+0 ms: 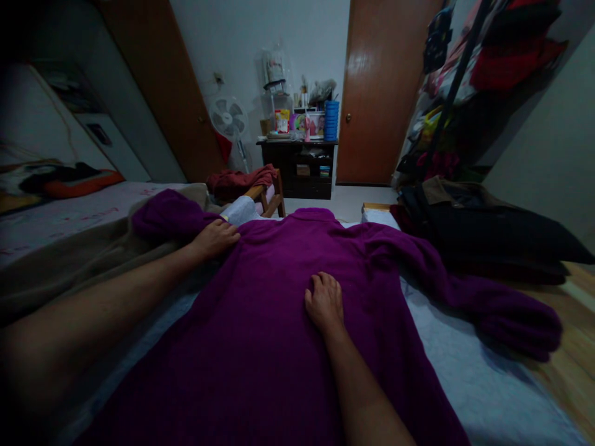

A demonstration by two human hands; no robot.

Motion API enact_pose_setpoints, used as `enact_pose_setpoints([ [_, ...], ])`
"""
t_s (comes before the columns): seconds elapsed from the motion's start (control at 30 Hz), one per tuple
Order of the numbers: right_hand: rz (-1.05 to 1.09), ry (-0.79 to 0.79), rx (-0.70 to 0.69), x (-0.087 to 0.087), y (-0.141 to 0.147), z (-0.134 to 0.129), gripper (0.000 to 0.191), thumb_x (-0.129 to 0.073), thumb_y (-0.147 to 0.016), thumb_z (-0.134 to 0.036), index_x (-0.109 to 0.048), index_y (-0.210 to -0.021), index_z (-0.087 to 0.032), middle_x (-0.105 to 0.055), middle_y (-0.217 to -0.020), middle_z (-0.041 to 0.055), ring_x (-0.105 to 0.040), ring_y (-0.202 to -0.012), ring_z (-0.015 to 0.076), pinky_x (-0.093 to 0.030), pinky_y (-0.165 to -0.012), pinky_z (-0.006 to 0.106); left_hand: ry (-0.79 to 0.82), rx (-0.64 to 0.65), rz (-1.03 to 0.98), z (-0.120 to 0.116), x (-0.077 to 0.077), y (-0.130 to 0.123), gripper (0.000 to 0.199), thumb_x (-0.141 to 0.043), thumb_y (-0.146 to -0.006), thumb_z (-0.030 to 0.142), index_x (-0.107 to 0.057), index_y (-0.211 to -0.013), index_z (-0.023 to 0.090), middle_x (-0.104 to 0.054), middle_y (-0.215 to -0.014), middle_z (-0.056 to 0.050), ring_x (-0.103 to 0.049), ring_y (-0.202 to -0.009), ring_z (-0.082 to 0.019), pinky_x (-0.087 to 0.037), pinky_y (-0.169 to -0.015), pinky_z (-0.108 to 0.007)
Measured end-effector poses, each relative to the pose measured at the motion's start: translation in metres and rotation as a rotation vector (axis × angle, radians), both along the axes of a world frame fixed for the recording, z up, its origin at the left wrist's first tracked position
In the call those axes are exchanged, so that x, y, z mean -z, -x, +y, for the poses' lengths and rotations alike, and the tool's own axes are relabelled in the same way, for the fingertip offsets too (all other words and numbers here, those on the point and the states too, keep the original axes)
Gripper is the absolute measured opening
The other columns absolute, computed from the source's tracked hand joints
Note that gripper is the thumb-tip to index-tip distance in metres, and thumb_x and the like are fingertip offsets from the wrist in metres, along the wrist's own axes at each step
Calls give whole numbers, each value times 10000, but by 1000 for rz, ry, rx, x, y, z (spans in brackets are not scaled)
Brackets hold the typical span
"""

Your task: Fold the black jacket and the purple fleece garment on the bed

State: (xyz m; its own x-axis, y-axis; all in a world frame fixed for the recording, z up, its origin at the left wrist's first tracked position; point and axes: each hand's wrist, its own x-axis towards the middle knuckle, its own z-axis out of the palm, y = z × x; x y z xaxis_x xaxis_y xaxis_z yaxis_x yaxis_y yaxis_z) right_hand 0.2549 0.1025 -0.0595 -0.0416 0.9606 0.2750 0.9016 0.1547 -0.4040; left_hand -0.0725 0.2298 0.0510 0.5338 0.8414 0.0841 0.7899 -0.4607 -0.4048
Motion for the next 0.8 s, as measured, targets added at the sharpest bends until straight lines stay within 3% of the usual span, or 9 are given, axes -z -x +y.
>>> enact_pose_setpoints([
  [0.17,2,-3,-9,-1,-1,0,359,-500,-873,-317,-600,-1197,-200,-557,-1292,106,-450,-1228,250,-302,-1065,391,74,-102,-18,1,11,-6,259,-457,-839,127,-706,-791,180,-668,-974,-142,-540,-1039,-268,-314,-942,-407],
  [0.33,-2,7,-6,-3,0,-1,352,-507,-868,-309,-602,-1188,-196,-560,-1287,106,-451,-1223,244,-297,-1068,386,110,-222,-44,-3,22,-31,254,-476,-804,132,-723,-823,190,-700,-874,-130,-549,-1038,-291,-346,-917,-429],
  [0.43,-2,10,-5,-3,0,-1,351,-510,-866,-306,-603,-1185,-194,-558,-1287,103,-450,-1223,242,-298,-1068,384,86,-229,-78,-13,31,-55,334,-398,-882,159,-707,-1009,165,-680,-1048,-149,-553,-1087,-276,-360,-932,-403],
  [0.5,-1,4,-7,-2,0,-1,349,-508,-865,-300,-605,-1182,-192,-559,-1284,102,-452,-1223,242,-296,-1069,381,89,-229,-107,-24,46,-66,373,-390,-911,195,-641,-1185,164,-623,-1218,-155,-530,-1168,-269,-365,-960,-383],
  [0.57,1,-4,-5,-2,0,-1,347,-505,-866,-295,-606,-1181,-190,-562,-1278,102,-456,-1218,242,-298,-1069,381,120,-307,-180,-34,67,-70,477,-408,-933,337,-500,-1373,175,-457,-1436,-175,-381,-1340,-332,-318,-1039,-443],
  [0.67,2,-11,-4,-2,0,-1,352,-505,-867,-300,-605,-1186,-191,-561,-1280,104,-457,-1216,246,-303,-1066,386,262,-408,-323,-40,93,-62,623,-329,-941,548,-344,-1481,237,-292,-1552,-147,-203,-1435,-368,-247,-1096,-504],
  [0.73,-1,-10,-5,-3,0,-1,358,-506,-868,-306,-605,-1191,-188,-558,-1286,106,-455,-1218,249,-305,-1065,388,302,-403,-377,-39,99,-56,641,-307,-939,578,-316,-1492,253,-249,-1573,-131,-163,-1451,-353,-224,-1114,-505],
  [0.8,-6,-6,-9,-4,0,-1,363,-507,-869,-309,-606,-1195,-182,-559,-1285,110,-455,-1218,251,-304,-1066,389,306,-369,-404,-38,95,-52,615,-332,-942,550,-367,-1467,231,-293,-1556,-132,-215,-1441,-323,-234,-1121,-480],
])
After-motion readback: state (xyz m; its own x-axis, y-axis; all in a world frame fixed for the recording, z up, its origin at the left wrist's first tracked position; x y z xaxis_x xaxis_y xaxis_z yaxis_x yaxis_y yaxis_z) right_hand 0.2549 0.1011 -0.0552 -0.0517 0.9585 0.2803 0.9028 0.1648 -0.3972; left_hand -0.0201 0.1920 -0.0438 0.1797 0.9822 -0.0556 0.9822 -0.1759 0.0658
